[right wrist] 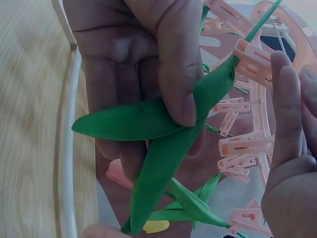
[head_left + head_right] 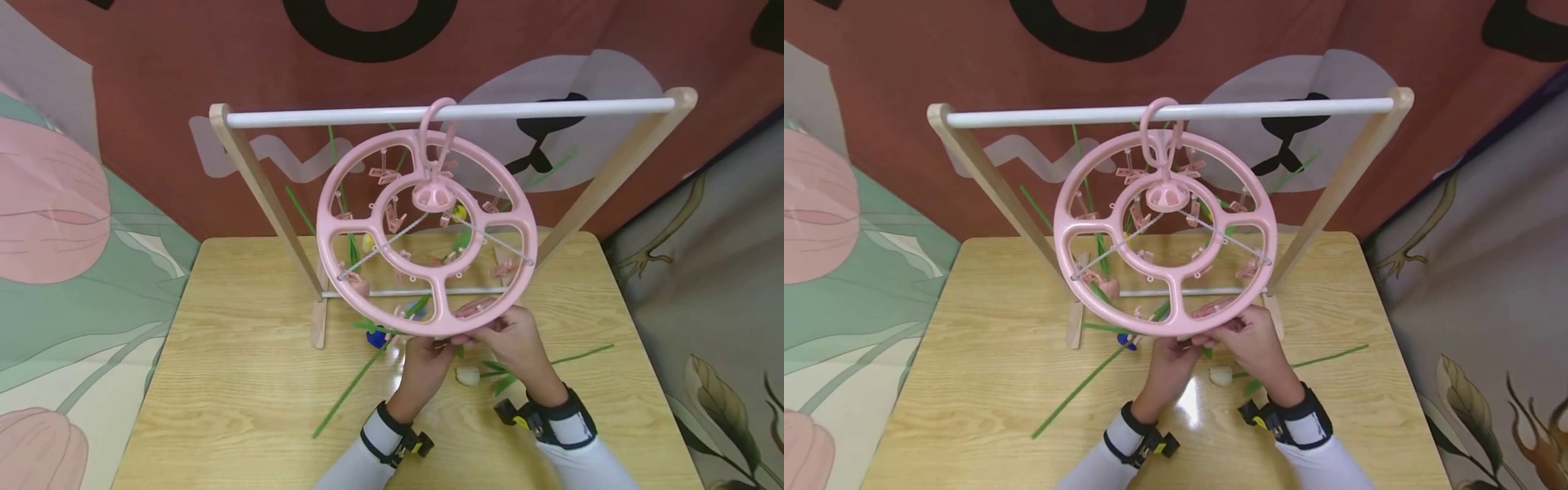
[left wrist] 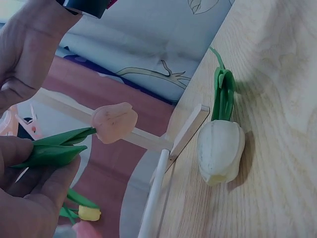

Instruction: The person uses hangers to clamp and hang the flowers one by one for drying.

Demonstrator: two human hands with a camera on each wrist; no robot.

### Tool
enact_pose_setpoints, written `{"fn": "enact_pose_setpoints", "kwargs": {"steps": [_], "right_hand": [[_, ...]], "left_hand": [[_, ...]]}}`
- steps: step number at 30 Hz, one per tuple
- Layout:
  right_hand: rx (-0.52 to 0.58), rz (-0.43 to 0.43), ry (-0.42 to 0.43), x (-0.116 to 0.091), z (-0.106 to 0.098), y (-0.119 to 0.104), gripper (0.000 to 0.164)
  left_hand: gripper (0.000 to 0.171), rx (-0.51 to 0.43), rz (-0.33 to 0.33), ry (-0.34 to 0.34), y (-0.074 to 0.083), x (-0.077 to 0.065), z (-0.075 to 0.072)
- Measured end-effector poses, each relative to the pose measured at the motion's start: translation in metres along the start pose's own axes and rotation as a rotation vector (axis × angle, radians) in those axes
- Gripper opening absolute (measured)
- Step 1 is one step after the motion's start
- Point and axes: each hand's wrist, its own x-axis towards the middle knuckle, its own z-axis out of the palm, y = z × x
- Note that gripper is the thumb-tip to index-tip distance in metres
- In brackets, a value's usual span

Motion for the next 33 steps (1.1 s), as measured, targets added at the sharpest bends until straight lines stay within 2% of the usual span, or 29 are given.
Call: {"fn": "enact_pose_setpoints", "kwargs": {"steps": [8, 12, 17, 24, 28, 33], "right_hand": [[0.037, -0.04, -0.063, 0.001, -0.002, 0.001, 0.024], [0.026, -0.028, -0.086, 0.0, 0.0, 0.001, 0.032], [-0.062, -0.021, -0.069, -0.002, 0.003, 0.002, 0.035], [-0.254, -0.077, -0.074, -0.005, -0.003, 0.003, 0.034], [-0.341, -0.055, -0.024, -0.009, -0.019, 0.002, 0.03], [-0.507, 0.031, 0.143, -0.011, -0.047, 0.0, 0.013]], "left_hand": [[0.026, 0.023, 0.049, -0.023, 0.001, 0.003, -0.002], [0.033, 0.061, 0.016, 0.004, 0.003, 0.003, -0.003], [0.035, 0.126, 0.006, 0.027, 0.005, 0.002, -0.008], [0.024, 0.188, 0.1, 0.115, 0.004, 0.003, -0.017], [0.025, 0.219, 0.146, 0.127, 0.002, 0.004, -0.02], [0.024, 0.266, 0.138, 0.117, 0.001, 0.002, -0.024]]}}
